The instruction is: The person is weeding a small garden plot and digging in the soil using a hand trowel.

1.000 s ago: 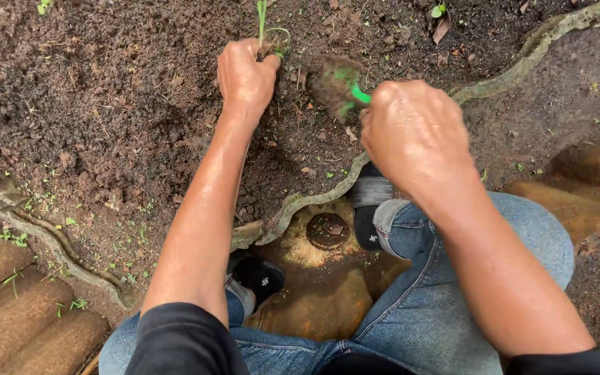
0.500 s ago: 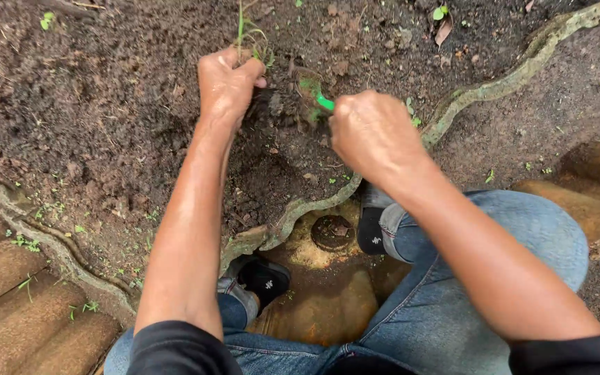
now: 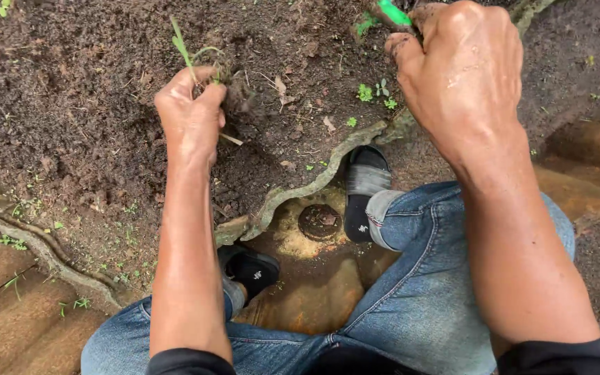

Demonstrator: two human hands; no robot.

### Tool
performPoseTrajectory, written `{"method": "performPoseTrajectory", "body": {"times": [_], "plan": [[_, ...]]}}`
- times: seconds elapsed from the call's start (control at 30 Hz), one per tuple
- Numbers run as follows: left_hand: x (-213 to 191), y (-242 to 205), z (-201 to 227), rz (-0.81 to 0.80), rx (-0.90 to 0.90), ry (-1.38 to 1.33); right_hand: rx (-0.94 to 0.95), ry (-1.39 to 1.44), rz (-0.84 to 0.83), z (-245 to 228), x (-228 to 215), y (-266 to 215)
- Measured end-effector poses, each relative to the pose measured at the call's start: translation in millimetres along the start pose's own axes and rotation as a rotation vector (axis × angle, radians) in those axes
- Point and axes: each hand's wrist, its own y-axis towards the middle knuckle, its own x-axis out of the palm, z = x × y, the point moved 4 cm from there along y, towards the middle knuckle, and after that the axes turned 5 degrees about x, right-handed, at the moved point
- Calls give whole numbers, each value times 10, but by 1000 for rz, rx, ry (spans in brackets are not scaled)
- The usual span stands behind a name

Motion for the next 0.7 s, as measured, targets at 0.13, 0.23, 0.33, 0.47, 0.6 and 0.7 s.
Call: {"method": "performPoseTrajectory", "body": {"times": [0.13,0.23,0.33,0.47,0.6,0.7], "plan": [[543,-161,-41,-91,23,103,-85,81,116,18,-133,-44],[1085,-262,-182,-184,233,102,18,139,79,71,-113,4],[1519,-337,-221,-264,386,237,-18,117,160,105,-129,10],[1768,-414,-157,-280,391,461,5,142,165,189,-122,35],[1884,-446,-172,-285,505,672,118,131,78,266,-93,69],[1812,-459,-200,-237,437,656,151,133,56,311,-55,71]]}}
